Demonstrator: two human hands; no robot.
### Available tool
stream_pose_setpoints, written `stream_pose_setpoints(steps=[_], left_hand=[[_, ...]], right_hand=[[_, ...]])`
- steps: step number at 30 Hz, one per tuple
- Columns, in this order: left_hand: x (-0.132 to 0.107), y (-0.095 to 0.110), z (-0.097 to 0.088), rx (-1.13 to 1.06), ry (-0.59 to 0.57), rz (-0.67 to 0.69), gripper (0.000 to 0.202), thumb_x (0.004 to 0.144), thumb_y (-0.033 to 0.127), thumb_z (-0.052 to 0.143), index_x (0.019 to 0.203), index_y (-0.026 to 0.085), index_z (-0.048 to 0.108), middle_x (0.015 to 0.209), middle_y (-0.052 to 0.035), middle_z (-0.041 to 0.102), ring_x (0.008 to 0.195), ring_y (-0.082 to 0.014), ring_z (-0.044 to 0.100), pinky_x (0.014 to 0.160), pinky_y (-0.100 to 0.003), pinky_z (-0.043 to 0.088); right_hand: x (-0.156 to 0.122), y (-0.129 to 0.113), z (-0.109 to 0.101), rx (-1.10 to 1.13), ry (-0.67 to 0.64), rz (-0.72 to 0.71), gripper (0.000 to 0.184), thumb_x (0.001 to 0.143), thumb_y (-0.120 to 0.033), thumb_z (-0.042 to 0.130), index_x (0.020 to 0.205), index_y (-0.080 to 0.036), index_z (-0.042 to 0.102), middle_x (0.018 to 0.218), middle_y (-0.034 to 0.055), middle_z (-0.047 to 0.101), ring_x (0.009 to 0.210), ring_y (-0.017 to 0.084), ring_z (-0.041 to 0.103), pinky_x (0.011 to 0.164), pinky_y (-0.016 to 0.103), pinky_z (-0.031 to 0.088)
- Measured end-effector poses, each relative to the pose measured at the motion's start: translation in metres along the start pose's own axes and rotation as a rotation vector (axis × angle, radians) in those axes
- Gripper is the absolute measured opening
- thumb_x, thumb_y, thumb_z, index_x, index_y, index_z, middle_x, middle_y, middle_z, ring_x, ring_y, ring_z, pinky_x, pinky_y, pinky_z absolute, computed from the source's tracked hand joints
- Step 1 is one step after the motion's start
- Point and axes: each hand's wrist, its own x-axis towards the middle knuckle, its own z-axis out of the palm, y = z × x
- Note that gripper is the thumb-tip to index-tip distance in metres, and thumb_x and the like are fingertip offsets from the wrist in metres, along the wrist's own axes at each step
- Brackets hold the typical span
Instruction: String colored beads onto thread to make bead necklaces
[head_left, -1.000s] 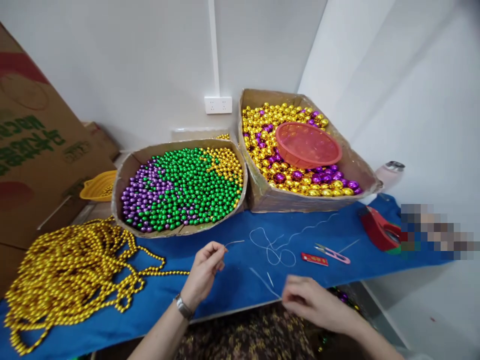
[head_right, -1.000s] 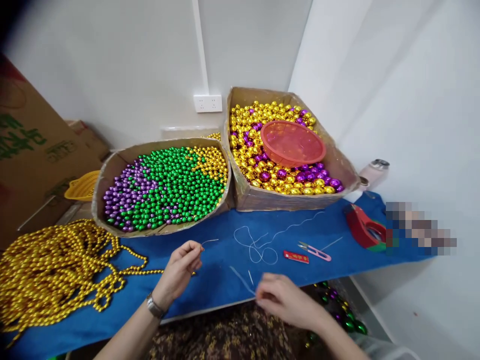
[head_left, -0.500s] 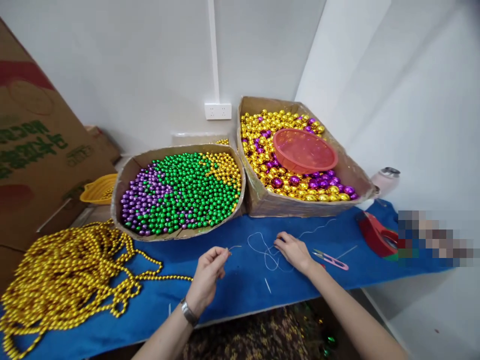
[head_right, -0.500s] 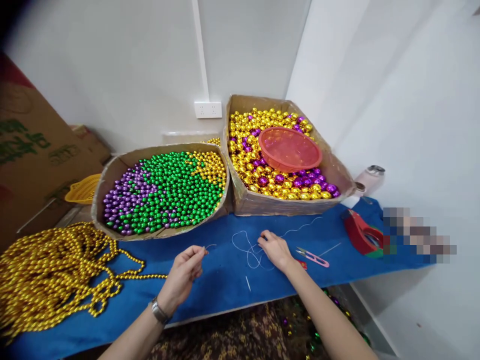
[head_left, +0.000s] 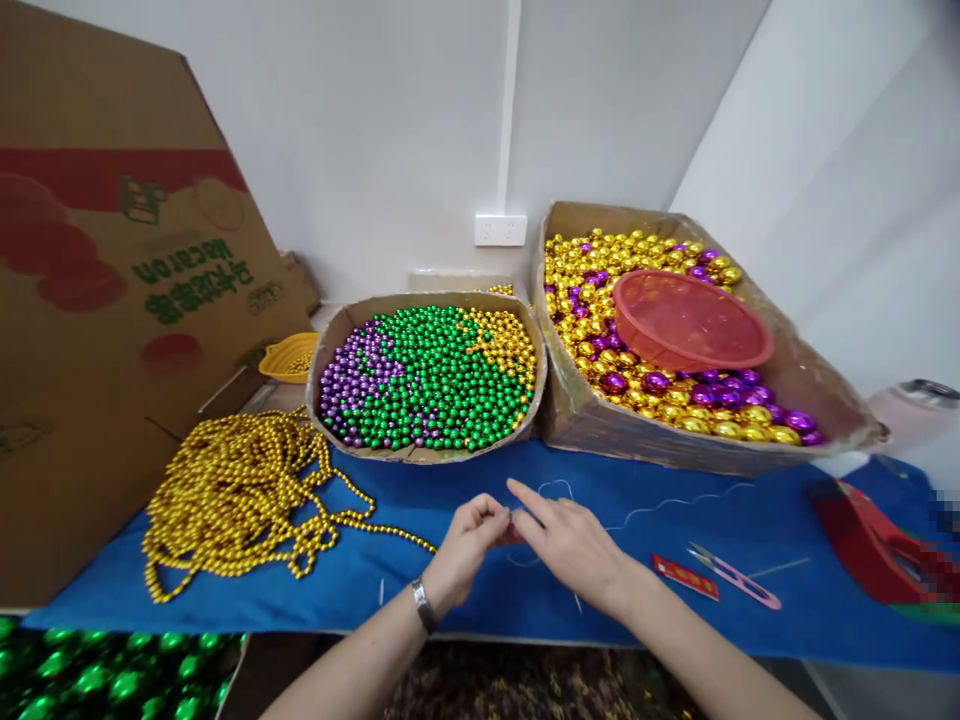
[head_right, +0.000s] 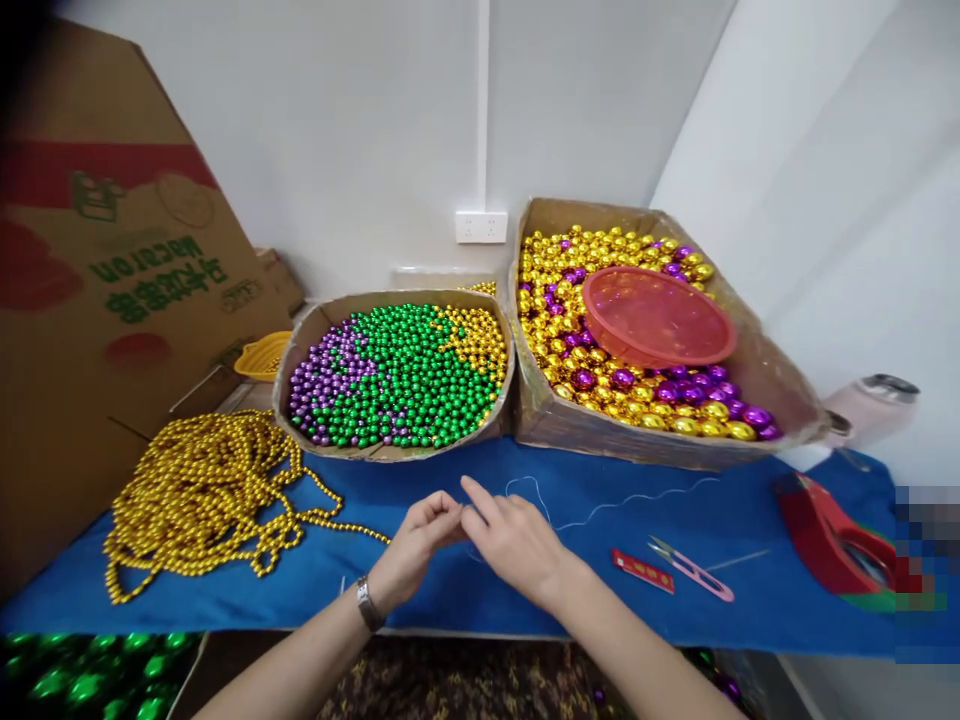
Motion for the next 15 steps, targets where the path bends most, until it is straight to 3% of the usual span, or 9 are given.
stream_pose_setpoints(steps=[2,5,10,15], left_hand=[[-0.002,0.0,0.0,0.023,-0.035,-0.021,0.03,0.074,0.042,0.065,0.07,0.017,0.05,0.058,0.0014,0.057,0.056,-0.0125,0.054,0.061,-0.025,0.043],[-0.003,0.001,-0.004,0.11,-0.043,-0.034,0.03,0.075,0.042,0.064,0.069,0.017,0.049,0.053,0.0048,0.048,0.048,-0.0086,0.042,0.05,-0.021,0.036],[-0.005,0.01,-0.017,0.34,-0.056,0.052,0.029,0.076,0.042,0.062,0.068,0.015,0.054,0.059,0.0039,0.045,0.053,-0.0077,0.035,0.049,-0.02,0.029],[-0.003,0.013,-0.027,0.476,-0.028,0.117,0.031,0.078,0.043,0.059,0.067,0.014,0.054,0.06,0.0029,0.046,0.056,-0.0091,0.036,0.051,-0.021,0.028]], right_hand=[[0.004,0.007,0.0,0.038,-0.006,0.006,0.017,0.087,-0.007,0.044,0.091,-0.017,0.057,0.105,0.0112,0.065,0.077,0.018,0.063,0.067,0.029,0.048],[0.004,0.013,0.002,0.077,-0.024,0.01,0.013,0.087,-0.01,0.047,0.087,-0.019,0.057,0.079,0.0035,0.064,0.068,0.016,0.061,0.061,0.026,0.047],[-0.005,0.017,0.013,0.145,0.0,0.022,0.032,0.088,-0.009,0.043,0.119,-0.016,0.05,0.089,0.0057,0.066,0.079,0.016,0.063,0.068,0.026,0.051],[-0.008,0.016,0.011,0.153,0.008,0.011,0.034,0.088,-0.008,0.041,0.117,-0.018,0.055,0.088,0.0053,0.068,0.078,0.017,0.065,0.068,0.027,0.053]])
